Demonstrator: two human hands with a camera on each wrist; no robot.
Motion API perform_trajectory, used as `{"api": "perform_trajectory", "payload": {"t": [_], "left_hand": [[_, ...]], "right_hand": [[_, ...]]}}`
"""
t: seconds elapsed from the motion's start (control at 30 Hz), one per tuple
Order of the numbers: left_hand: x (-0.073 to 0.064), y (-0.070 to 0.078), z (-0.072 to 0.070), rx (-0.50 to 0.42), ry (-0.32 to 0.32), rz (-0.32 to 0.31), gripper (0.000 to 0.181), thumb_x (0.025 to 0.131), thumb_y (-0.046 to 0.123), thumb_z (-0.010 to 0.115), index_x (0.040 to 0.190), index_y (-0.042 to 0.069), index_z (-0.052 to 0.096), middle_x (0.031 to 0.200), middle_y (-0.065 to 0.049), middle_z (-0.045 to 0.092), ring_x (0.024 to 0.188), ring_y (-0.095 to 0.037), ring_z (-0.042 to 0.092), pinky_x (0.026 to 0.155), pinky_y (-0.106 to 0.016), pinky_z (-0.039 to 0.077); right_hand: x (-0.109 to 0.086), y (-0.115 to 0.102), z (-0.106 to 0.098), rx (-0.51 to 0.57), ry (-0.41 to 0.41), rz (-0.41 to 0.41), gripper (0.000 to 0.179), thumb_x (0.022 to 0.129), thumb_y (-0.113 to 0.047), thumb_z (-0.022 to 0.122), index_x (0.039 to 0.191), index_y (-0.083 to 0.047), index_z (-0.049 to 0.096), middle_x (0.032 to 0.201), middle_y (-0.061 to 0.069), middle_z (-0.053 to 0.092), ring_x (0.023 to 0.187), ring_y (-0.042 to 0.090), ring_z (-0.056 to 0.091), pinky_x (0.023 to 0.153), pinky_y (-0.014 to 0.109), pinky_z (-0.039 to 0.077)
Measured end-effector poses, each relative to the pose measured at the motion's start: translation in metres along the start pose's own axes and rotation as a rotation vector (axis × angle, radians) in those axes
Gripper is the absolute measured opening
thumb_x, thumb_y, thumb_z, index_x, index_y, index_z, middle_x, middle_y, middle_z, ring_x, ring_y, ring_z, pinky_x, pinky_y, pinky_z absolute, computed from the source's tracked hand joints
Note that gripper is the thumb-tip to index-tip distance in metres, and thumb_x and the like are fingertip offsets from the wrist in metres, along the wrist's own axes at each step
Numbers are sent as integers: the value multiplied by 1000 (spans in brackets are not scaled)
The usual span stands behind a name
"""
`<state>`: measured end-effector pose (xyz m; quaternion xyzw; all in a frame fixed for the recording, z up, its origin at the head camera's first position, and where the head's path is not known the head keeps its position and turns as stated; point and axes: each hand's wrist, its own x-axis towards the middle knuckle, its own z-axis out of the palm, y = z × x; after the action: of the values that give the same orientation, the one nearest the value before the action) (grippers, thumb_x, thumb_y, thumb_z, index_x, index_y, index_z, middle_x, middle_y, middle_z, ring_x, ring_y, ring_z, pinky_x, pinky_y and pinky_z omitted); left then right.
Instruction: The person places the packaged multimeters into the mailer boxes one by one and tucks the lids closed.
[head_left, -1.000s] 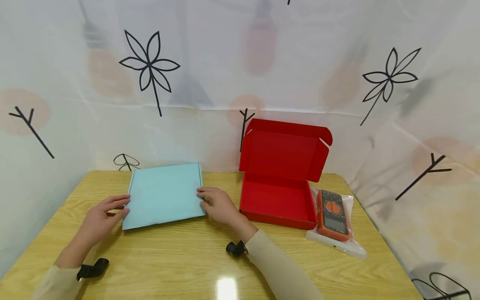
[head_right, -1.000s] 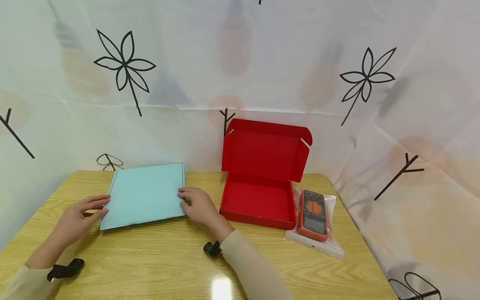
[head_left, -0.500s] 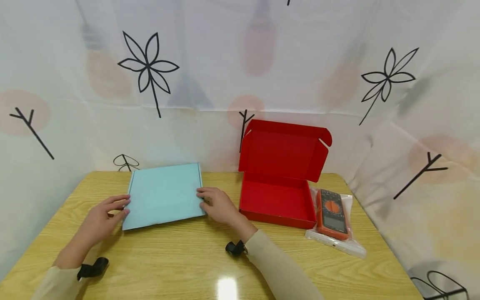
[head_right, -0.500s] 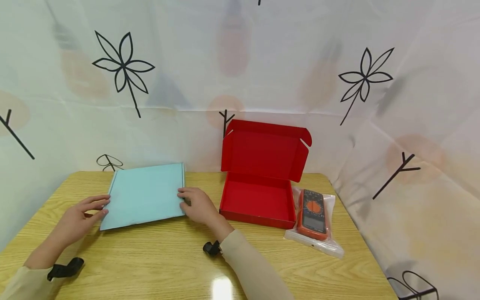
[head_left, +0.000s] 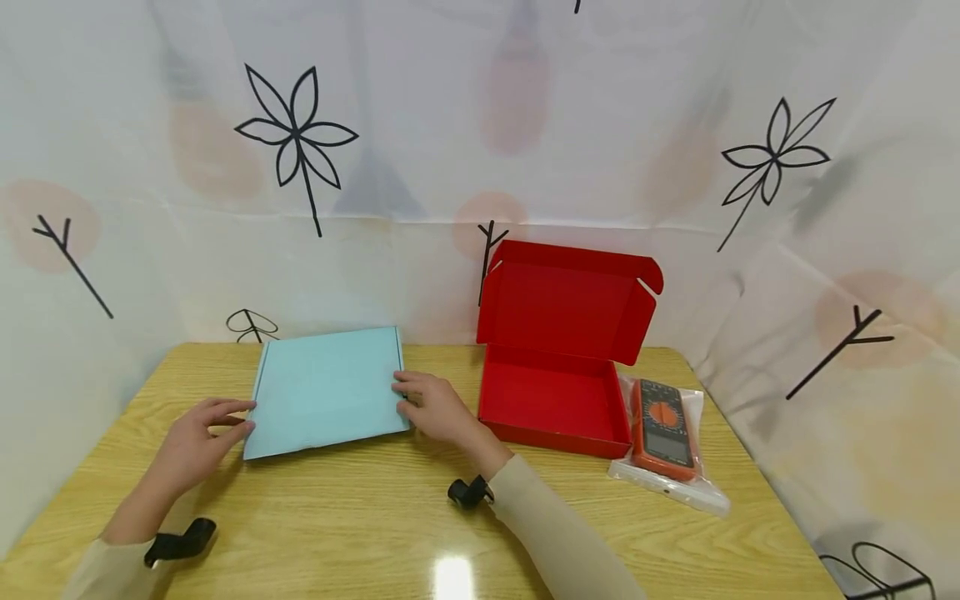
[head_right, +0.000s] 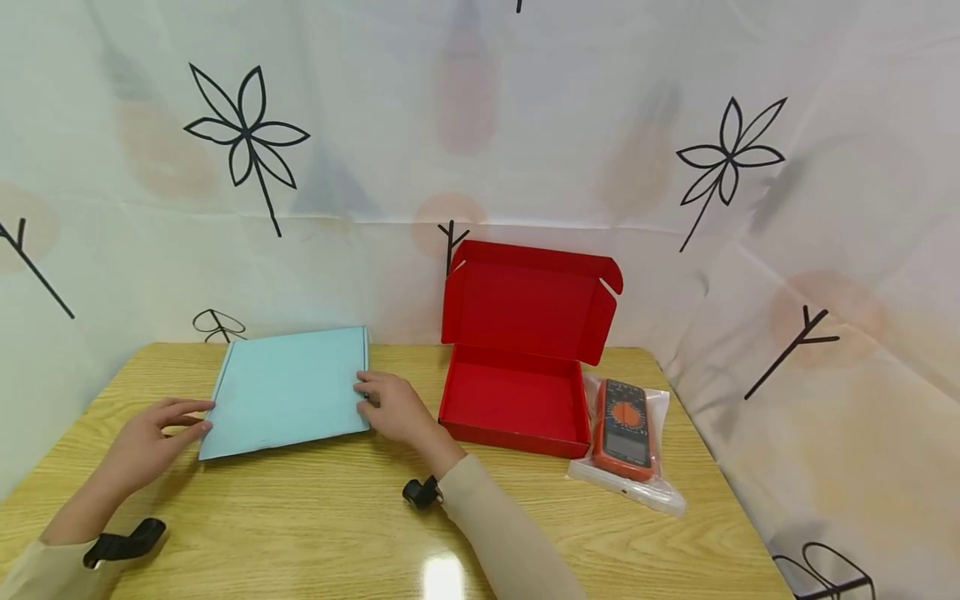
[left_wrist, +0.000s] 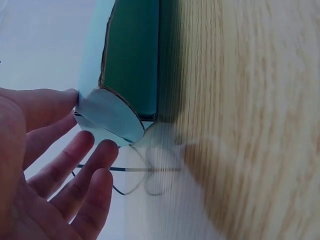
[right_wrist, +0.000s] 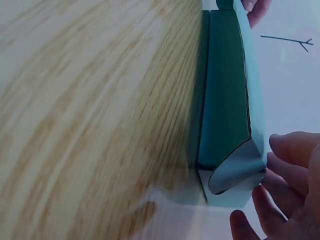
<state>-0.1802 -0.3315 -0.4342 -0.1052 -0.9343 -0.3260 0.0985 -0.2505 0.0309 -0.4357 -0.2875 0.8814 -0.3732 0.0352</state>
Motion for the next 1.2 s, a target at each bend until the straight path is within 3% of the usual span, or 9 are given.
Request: {"api": "perform_trajectory", "payload": {"t": [0.1, 0.2, 0.3, 0.37, 0.43, 0.53, 0.7, 0.97, 1.2], "left_hand": [[-2, -1, 0, -10, -7, -22, 33, 97, 18, 67, 125, 1, 66, 122, -20, 62, 93, -6, 63, 73, -20, 51], [-4, -2, -1, -29, -17, -49, 35, 98, 20, 66, 127, 1, 65, 121, -20, 64, 100, -21, 64, 73, -21, 50], [-5, -2, 0, -50, -39, -87, 37, 99, 24, 65, 128, 1, 62, 119, -21, 65, 104, -40, 62, 72, -22, 50], [-5, -3, 0, -58, -59, -117, 39, 99, 27, 64, 127, 0, 61, 117, -20, 65, 106, -42, 61, 72, -23, 49], [-7, -3, 0, -61, -79, -147, 40, 99, 30, 64, 125, 0, 60, 115, -19, 65, 107, -42, 61, 71, -23, 50], [-8, -5, -1, -65, -107, -180, 40, 100, 33, 63, 122, -1, 61, 114, -17, 65, 107, -40, 61, 70, -24, 50], [-10, -7, -2, -82, -148, -212, 43, 100, 36, 62, 123, -1, 62, 116, -16, 66, 106, -34, 62, 71, -25, 50], [-12, -8, -1, -102, -155, -216, 43, 99, 35, 64, 123, -1, 63, 114, -14, 68, 91, 0, 58, 71, -24, 50], [-14, -8, -2, -152, -182, -238, 48, 100, 36, 62, 127, -4, 60, 114, -16, 67, 91, -8, 63, 72, -27, 53]], "right_hand": [[2, 0, 0, -12, -3, 2, 42, 100, -17, 62, 140, -8, 58, 152, 0, 45, 143, 17, 36, 114, 34, 32], [5, 0, 1, 3, -6, 28, 43, 100, -21, 62, 141, -10, 58, 152, -3, 44, 143, 17, 35, 111, 31, 35], [8, 1, 1, 43, -13, 78, 42, 100, -25, 62, 141, -12, 58, 153, -8, 43, 136, 16, 45, 84, 23, 49], [9, 2, 1, 62, -22, 106, 42, 100, -25, 62, 140, -14, 59, 152, -11, 43, 131, 14, 50, 62, 21, 44], [10, 2, 1, 81, -35, 123, 41, 100, -23, 62, 140, -14, 58, 153, -12, 41, 127, 16, 53, 50, 23, 36], [10, 1, 2, 96, -46, 133, 42, 100, -20, 62, 141, -13, 57, 154, -11, 40, 134, 20, 48, 48, 21, 34], [9, -1, 3, 103, -45, 154, 43, 101, -19, 61, 142, -14, 54, 154, -12, 38, 126, 18, 54, 48, 20, 32], [9, -3, 1, 132, -47, 169, 42, 100, -17, 63, 141, -12, 55, 154, -10, 40, 139, 23, 42, 48, 19, 34], [10, -1, 2, 145, -48, 182, 41, 100, -17, 63, 140, -13, 57, 153, -13, 40, 138, 21, 43, 46, 19, 31]]}}
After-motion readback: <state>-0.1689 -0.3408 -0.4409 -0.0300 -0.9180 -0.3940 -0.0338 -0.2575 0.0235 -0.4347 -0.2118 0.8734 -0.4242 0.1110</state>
